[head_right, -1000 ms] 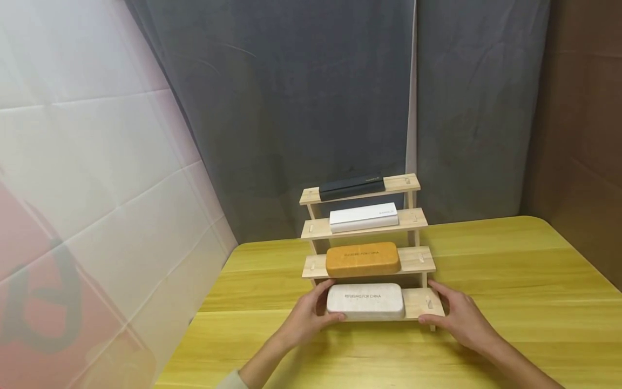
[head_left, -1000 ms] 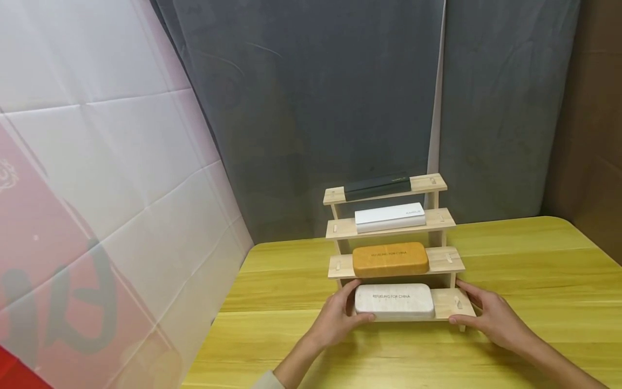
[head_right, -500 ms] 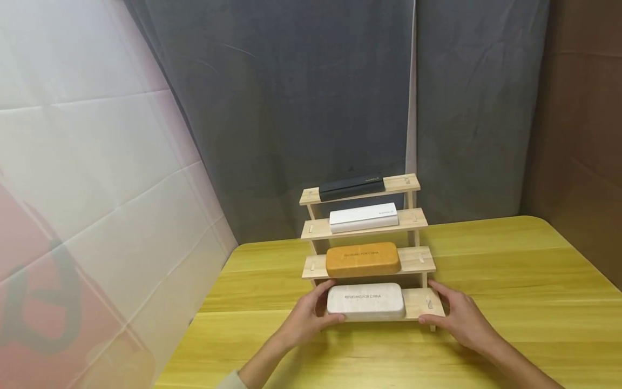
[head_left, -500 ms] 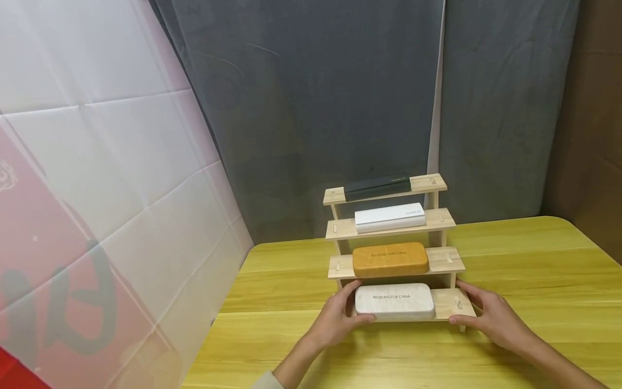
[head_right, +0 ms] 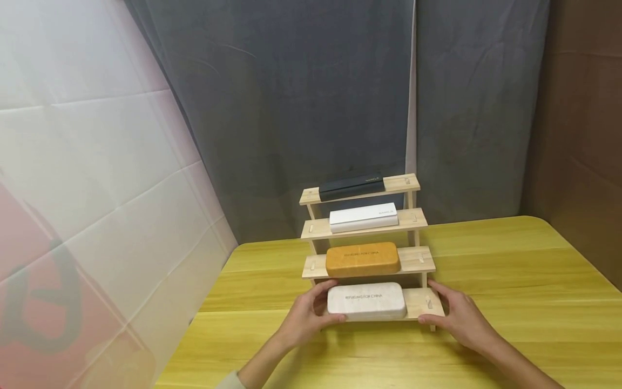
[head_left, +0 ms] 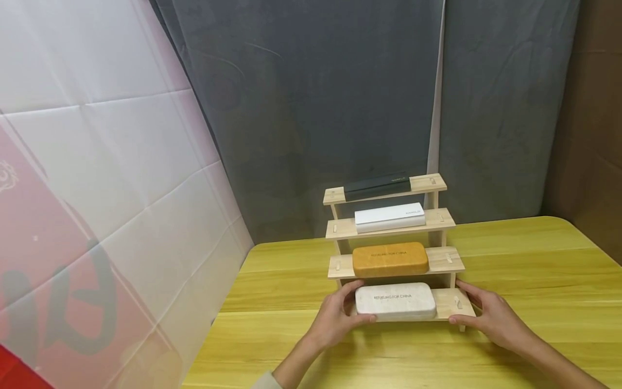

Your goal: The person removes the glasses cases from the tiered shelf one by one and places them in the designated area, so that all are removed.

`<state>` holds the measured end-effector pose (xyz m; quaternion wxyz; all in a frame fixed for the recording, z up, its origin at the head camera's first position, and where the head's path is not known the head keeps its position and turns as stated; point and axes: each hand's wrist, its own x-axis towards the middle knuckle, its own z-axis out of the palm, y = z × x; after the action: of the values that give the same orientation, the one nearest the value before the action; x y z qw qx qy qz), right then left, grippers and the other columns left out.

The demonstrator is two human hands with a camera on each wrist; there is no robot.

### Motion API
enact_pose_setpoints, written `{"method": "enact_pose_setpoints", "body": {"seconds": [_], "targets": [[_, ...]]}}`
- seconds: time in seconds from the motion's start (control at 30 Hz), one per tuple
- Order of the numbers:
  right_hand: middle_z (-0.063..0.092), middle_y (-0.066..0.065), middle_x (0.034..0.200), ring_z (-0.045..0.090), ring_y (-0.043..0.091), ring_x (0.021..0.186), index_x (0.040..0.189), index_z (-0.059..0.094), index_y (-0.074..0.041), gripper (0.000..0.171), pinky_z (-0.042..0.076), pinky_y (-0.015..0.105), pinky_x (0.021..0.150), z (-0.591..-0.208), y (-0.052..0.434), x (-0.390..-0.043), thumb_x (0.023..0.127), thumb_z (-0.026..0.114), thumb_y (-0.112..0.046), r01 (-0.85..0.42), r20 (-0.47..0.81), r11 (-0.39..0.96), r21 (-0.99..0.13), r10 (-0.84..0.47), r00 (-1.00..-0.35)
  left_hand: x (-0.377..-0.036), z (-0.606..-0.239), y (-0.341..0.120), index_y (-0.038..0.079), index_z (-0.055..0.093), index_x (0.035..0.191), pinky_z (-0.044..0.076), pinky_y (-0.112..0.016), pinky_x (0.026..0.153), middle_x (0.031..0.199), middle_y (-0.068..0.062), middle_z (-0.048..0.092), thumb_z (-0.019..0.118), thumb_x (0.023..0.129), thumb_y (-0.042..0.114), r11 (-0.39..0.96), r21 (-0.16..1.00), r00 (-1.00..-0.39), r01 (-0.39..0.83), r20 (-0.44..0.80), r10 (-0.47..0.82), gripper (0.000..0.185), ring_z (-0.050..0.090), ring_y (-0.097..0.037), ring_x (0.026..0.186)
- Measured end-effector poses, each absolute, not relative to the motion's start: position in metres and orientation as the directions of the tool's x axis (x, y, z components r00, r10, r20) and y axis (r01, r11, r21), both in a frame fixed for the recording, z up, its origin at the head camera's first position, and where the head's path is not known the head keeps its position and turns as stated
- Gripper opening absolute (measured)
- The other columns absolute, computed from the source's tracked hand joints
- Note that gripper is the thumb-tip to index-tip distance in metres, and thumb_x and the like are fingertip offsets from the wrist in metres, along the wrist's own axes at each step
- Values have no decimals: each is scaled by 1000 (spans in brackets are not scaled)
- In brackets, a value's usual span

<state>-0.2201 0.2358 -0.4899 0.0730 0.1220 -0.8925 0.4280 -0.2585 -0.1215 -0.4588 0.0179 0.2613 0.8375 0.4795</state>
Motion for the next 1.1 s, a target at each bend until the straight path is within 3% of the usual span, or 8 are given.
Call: {"method": "enact_pose_setpoints", "body": {"seconds": [0.2,0.5,1.1], "targets": [[48,43,148,49,58,135,147,45,21,91,49,63,102,-489,236,-220,86,91,-27,-278,232,608,-744,-155,-960,-255,-454,-122,1,54,151,53,-38,109,144,-17,64,92,85,21,367,832,-863,416,235,447,79,63,-34,132],[47,43,148,49,59,135,148,44,22,91,50,63,102,-487,235,-219,87,90,-28,-268,215,606,-749,-160,-963,-250,-448,-124,0,56,149,54,-29,105,142,-14,66,93,83,19,349,830,-858,436,267,438,79,63,-31,132],[47,43,148,49,58,135,148,44,21,92,49,63,103,-490,236,-221,85,91,-27,-283,234,610,-740,-161,-959,-242,-437,-131,2,58,149,49,-32,112,145,-8,65,93,83,21,313,807,-827,500,338,450,77,63,-24,131]]}}
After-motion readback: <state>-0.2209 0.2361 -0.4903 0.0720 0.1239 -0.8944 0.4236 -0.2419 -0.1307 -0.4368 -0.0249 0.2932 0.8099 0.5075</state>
